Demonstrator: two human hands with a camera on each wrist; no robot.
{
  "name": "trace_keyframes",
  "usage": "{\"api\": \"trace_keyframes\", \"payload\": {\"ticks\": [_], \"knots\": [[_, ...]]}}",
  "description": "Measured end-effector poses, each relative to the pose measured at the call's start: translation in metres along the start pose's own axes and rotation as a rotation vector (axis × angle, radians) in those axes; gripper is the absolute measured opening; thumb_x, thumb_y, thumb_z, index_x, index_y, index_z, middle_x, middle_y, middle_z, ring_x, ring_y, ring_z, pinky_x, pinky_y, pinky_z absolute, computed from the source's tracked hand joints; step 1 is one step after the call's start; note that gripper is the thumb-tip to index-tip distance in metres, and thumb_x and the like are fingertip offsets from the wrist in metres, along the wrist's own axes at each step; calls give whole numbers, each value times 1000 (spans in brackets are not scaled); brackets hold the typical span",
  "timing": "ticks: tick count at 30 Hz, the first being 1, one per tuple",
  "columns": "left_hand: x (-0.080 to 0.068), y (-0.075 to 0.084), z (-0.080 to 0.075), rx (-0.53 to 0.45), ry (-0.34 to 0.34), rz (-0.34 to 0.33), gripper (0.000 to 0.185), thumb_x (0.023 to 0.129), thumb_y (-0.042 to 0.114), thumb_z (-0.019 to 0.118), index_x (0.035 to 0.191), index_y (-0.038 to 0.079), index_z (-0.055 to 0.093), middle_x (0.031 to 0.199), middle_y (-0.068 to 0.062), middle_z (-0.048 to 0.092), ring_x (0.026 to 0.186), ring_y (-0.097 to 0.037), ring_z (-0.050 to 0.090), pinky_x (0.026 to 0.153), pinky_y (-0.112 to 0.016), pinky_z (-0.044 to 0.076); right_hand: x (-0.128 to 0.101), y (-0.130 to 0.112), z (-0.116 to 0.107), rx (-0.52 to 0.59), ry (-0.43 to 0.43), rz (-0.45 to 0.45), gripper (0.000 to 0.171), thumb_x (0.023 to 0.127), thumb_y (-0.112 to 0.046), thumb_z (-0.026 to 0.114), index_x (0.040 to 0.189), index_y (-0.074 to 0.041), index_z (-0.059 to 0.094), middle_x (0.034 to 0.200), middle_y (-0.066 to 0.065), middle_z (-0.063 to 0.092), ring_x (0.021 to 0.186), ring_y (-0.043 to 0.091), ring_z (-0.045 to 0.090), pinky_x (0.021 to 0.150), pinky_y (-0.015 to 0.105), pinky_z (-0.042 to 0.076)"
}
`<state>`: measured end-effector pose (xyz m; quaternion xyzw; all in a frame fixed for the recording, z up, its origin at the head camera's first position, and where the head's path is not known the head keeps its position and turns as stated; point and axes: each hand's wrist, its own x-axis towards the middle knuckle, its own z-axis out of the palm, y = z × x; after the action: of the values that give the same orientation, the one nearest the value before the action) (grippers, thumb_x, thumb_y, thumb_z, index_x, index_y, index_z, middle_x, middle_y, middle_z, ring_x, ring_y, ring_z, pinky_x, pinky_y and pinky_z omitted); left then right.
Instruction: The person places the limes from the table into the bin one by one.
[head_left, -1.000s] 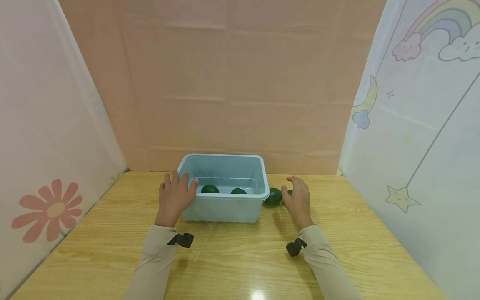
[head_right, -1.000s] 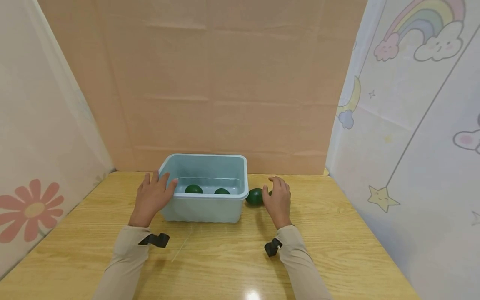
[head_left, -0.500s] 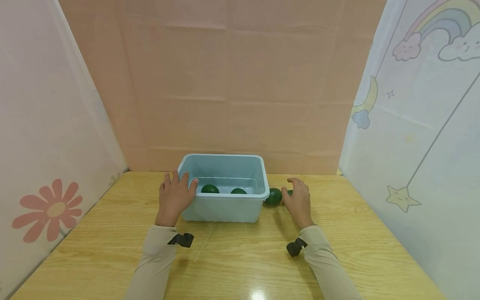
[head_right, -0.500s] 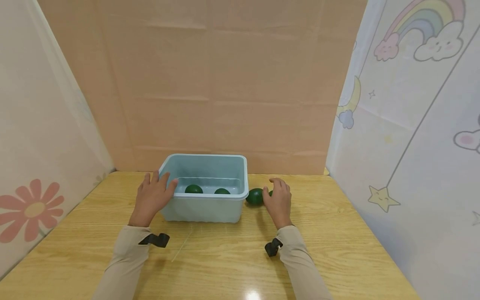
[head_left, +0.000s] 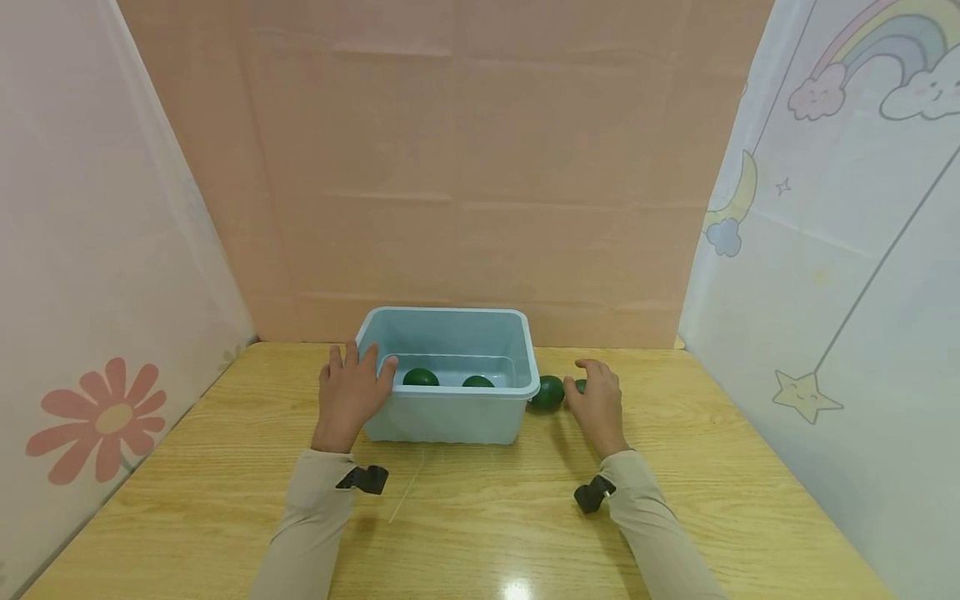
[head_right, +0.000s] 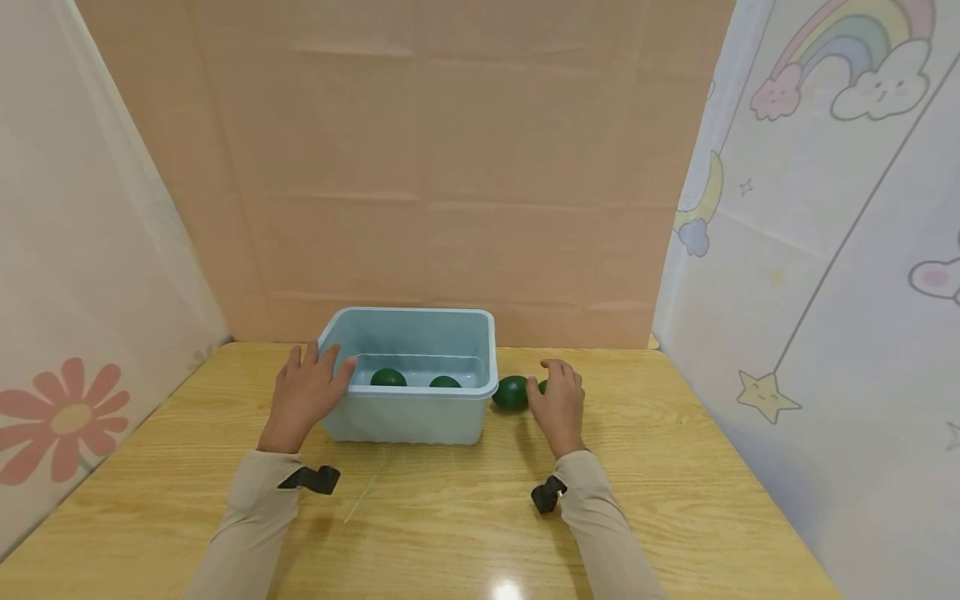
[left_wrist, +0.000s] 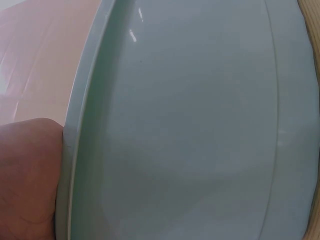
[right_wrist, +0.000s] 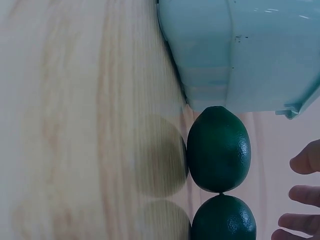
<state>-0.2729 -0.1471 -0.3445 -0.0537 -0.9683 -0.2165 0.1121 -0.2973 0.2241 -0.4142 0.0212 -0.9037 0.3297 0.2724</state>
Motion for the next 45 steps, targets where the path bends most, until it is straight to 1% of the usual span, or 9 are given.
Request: {"api": "trace_keyframes", "payload": {"ticks": [17,28,36,42,45], "knots": [[2,-1,1,2,6,2,61,108,41,34,150,-2,40,157,-36,18,145,-58,5,111,-70,17,-1,2,-1,-3,-30,23,41,97,-18,63,129,7,57,134,26,54,127,48,43,103,63,36],[1,0,0,17,11,2,60,108,41,34,150,-2,40,157,-36,20,144,-57,9,110,-70,19,-1,4,0,-2,-31,28,39,97,-17,64,129,6,58,133,27,55,125,48,44,102,63,37],[1,-1,1,-2,15,4,61,107,41,34,149,-4,41,156,-38,21,144,-58,9,111,-70,18,-1,8,1,-21,-68,70,42,99,-20,60,132,5,56,137,27,52,129,50,40,105,65,33],[1,-1,1,-4,17,2,62,107,41,34,150,-3,41,156,-38,20,144,-58,8,111,-70,17,-2,9,1,-10,-70,68,43,99,-23,59,132,5,56,135,26,53,130,50,39,104,65,33],[1,-1,2,-2,17,0,62,107,41,34,150,-3,41,156,-38,20,144,-58,9,111,-70,17,-2,9,1,-12,-66,61,43,99,-22,59,131,6,57,134,28,53,129,51,40,103,66,33]]}}
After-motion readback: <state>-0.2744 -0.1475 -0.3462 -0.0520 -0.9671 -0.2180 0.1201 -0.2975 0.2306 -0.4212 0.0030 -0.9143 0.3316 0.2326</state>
